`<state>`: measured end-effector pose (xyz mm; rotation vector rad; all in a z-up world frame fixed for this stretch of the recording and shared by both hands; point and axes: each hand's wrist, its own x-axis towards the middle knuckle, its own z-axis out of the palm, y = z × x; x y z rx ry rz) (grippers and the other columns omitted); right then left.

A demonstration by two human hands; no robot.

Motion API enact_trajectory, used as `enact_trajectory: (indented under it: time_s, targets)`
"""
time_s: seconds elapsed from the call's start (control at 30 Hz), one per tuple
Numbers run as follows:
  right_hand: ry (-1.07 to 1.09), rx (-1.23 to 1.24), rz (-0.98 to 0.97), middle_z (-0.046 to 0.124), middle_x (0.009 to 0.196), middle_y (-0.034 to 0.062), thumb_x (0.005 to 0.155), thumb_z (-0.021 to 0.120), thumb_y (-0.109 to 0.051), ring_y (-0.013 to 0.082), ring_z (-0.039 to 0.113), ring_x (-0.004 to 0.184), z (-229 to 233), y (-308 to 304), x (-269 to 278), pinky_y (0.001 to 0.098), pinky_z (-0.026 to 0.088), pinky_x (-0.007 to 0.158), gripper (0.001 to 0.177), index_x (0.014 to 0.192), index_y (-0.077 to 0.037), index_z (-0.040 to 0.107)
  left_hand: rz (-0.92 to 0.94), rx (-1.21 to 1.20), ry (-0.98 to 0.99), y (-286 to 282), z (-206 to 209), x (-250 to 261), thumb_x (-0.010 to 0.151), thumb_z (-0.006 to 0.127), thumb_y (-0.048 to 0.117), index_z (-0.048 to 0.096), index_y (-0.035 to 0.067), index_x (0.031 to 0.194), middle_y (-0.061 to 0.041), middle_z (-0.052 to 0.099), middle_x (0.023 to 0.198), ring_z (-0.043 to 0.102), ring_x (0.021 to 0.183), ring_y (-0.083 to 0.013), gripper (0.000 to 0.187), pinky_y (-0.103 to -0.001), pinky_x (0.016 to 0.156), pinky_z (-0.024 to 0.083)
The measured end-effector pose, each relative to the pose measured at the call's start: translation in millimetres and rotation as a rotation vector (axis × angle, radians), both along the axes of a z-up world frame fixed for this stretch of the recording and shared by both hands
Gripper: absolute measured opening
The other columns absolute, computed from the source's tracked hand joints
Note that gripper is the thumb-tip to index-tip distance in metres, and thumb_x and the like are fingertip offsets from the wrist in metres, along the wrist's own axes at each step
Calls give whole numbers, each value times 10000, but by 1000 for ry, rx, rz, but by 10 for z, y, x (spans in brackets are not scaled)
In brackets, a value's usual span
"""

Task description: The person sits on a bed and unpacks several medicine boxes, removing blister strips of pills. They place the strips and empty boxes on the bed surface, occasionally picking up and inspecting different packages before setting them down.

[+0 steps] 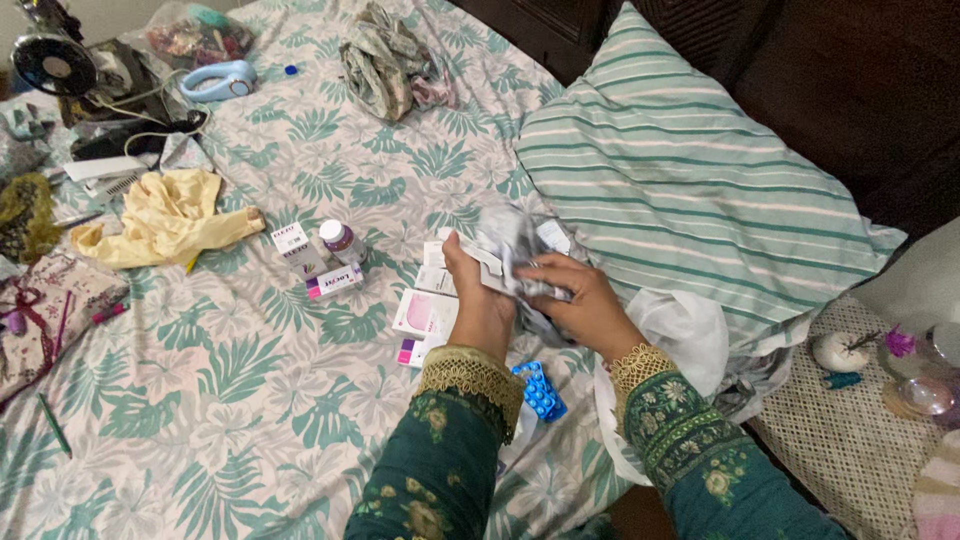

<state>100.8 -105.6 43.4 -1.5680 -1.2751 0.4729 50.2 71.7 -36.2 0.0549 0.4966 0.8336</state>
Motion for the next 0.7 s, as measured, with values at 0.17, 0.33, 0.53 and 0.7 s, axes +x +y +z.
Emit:
enact_trajectory:
  time_s: [0.17,0.33,0.53,0.7]
  targets:
    - [-245,90,-347,754,1149,81,755,758,22,248,731,1073,22,-10,44,331,550,958,388,1117,-112,788,-22,70,69,-145,194,-160,952,503,475,440,144,1370,-130,605,1234,655,1012,-350,537,-544,867,557]
    - [-247,173,-313,692,1176,94,765,713,24,266,706,1061,267,-7,-123,337,548,919,416,1153,-118,759,111,139,101,-169,248,-198,939,612,391,155,228,1512,-124,532,1305,606,1112,-330,750,-546,878,562]
    - [-461,138,-113,691,1200,106,638,630,103,303,663,1153,120,-103,-166,370,519,990,526,1076,-136,799,175,-53,302,-183,523,-242,895,636,408,-63,379,1575,-131,409,1491,560,1224,-324,975,-543,938,549]
    - [-336,153,-479,667,1215,77,747,680,59,252,663,1122,122,-97,-269,353,530,970,483,1168,-163,765,231,-18,323,-175,503,-252,867,631,392,-145,389,1543,-70,308,1553,504,1313,-324,1029,-612,958,519]
